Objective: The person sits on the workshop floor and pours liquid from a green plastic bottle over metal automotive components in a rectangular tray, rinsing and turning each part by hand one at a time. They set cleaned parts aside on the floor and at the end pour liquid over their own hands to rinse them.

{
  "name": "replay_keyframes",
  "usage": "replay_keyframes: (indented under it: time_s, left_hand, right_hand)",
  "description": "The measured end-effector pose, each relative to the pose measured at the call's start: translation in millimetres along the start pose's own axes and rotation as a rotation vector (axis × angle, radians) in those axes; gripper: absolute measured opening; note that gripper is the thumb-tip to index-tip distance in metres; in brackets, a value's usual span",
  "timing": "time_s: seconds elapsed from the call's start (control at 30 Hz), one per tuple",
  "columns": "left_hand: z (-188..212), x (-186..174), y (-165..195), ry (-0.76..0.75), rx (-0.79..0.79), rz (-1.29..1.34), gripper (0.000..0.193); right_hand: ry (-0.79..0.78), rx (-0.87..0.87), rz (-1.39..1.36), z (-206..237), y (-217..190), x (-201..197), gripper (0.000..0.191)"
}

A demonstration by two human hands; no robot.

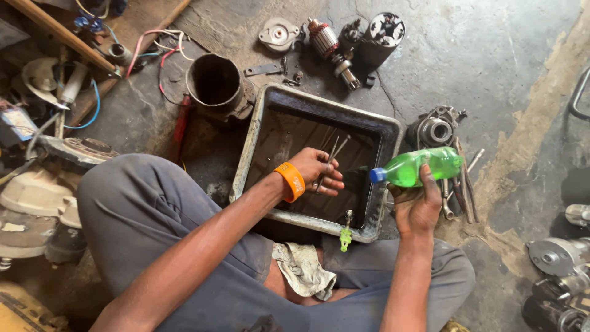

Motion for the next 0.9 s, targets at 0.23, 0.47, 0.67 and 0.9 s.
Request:
replay_keyframes:
  time_s: [0.23, 0.47, 0.67, 0.9]
  left_hand:
    - [-25.1, -8.7, -8.9, -0.009, 0.162, 0.0, 0.018]
    - [0.5, -1.8, -1.3, 0.011, 0.103, -0.127, 0.01]
    - [14.9, 11.0, 7.1, 0.019, 0.071, 0.005, 0.016]
    - [1.6, 0.6, -0.1, 0.009, 0.094, 0.046, 0.02]
  right_hand:
    - [-0.045, -0.289, 0.251, 11.3, -13.1, 17.6, 0.035]
    - [-0.024, -0.515, 0.543, 16.3, -9.3, 21.4, 0.043]
    - [0.008, -0.549, 0.68, 22.0, -8.3, 26.5, 0.044]
    - [-0.007, -0.572, 0.765, 25.6, -9.9, 34.6, 0.043]
Point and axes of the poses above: each hand's wrist, its own z-axis away from the middle knuckle, its own x-axis out of the palm, y = z × x, the point moved 3 cm from there along -z, towards the middle knuckle, and after that the axes turned 7 degrees about y, right-handed, at the moved point
